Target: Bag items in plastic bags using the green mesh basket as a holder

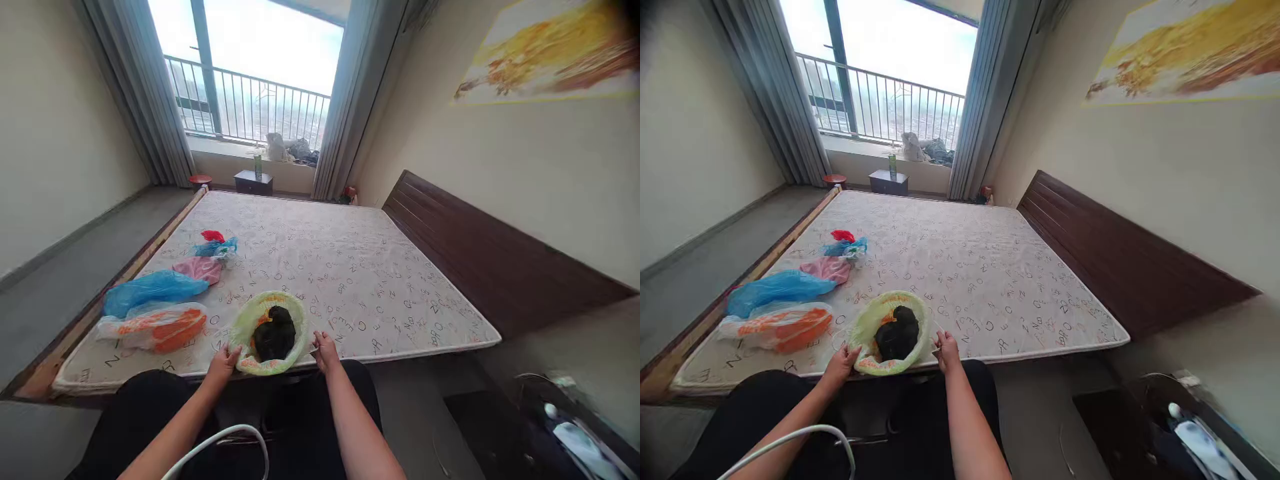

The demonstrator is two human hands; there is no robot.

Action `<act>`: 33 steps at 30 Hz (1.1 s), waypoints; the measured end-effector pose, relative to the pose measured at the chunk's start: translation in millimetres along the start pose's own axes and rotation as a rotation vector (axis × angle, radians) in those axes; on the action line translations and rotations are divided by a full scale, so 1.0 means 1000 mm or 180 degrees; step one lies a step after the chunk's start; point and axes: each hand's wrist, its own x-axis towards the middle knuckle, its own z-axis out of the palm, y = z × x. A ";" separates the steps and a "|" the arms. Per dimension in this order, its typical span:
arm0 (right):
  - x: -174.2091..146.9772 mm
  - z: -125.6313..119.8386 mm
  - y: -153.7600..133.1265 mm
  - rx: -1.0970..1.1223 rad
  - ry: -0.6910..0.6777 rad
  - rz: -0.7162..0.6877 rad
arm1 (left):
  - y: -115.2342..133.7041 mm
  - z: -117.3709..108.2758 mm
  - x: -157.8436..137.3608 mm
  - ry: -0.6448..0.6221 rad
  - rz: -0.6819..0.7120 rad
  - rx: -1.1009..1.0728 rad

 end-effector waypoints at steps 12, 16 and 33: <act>-0.016 0.002 -0.019 0.0079 -0.0081 -0.0185 | 0.008 0.015 -0.007 -0.0166 -0.0050 -0.0519; -0.025 0.016 -0.036 -0.0362 -0.0225 -0.0288 | 0.007 0.014 -0.009 0.0056 0.0137 -0.0180; -0.110 0.092 -0.042 -0.4187 -0.1328 -0.2302 | 0.040 0.033 -0.028 0.0259 0.0056 0.0960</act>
